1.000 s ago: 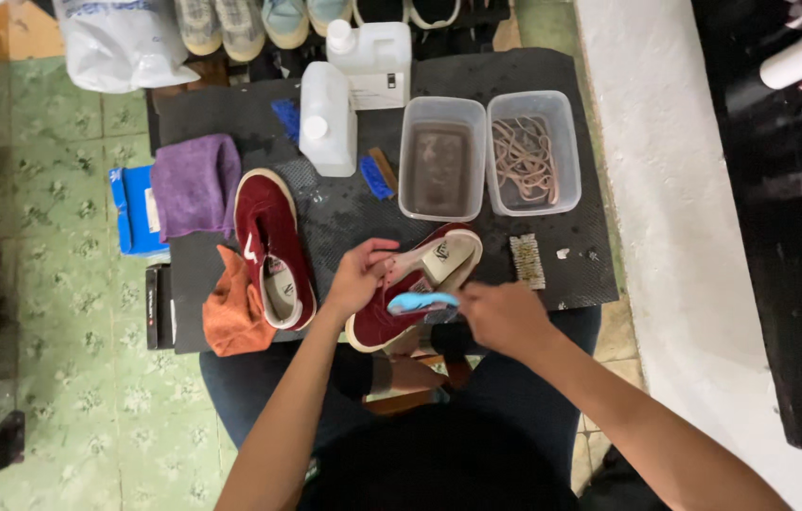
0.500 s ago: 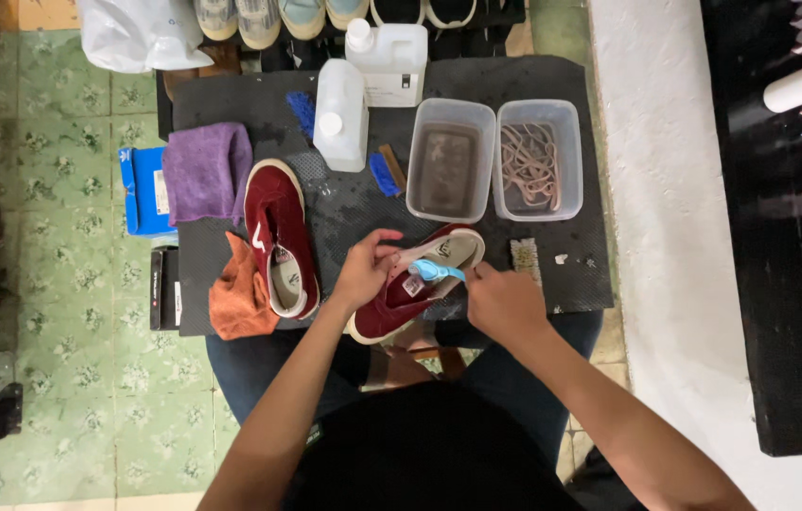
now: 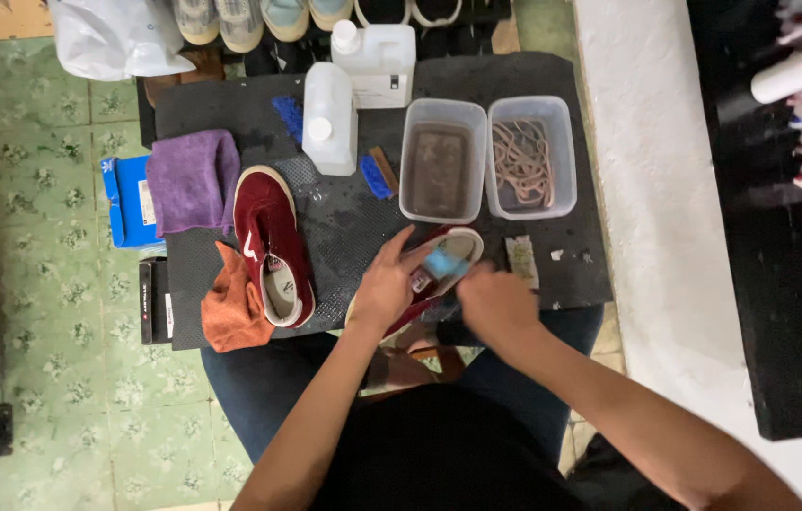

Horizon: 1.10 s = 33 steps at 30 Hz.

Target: The person scrubs the upper and toe areas of a maroon sneaker using a blue brush. They repeatedly dip the brush into a container of water and continue scrubbing the shoe's surface.

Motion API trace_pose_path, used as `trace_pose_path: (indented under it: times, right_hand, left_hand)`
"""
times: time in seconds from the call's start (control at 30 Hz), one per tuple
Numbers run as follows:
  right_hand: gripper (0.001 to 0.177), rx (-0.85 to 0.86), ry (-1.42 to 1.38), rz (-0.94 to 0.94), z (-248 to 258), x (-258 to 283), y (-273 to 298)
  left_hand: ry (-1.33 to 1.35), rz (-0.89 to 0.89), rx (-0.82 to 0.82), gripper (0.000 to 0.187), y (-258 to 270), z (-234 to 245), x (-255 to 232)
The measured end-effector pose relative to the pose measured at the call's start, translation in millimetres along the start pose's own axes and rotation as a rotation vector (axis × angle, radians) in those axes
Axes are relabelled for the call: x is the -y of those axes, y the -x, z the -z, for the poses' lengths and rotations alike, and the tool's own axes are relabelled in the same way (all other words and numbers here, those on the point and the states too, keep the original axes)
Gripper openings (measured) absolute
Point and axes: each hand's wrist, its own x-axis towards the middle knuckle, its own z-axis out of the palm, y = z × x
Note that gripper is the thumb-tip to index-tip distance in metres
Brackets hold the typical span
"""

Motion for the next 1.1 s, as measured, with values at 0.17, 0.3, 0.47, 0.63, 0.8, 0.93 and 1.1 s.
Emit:
trace_pose_path:
  times: [0.17,0.3,0.47,0.63,0.8,0.93,1.1]
  right_hand:
    - [0.02,-0.09,-0.052,-0.054,-13,-20,-4]
    - [0.027,-0.071,-0.154,0.015,18,20,18]
    - [0.025,-0.029,-0.162,-0.18,6,-27,6]
    - [0.022,-0.05,-0.206,-0.223,-3,-14,-2]
    - [0.029,-0.04,-0.224,-0.209,2,-25,2]
    - [0.03,-0.053,-0.191,-0.183,7,-24,7]
    - [0.033,-0.058,-0.15,-0.206,-4,-27,-1]
  left_hand:
    - [-0.043,0.034,0.076,0.055,-6,-3,6]
    - [-0.198,0.132,0.227,0.052,-16,-33,26]
    - [-0.192,0.039,0.14,0.023,-10,-36,30]
    - [-0.168,-0.011,0.027,0.016,5,-7,19]
    - [0.031,-0.013,0.213,0.071,51,35,-5]
    - [-0.188,0.028,0.135,0.082,71,17,-6]
    - [-0.402,0.064,0.032,0.091,68,-18,16]
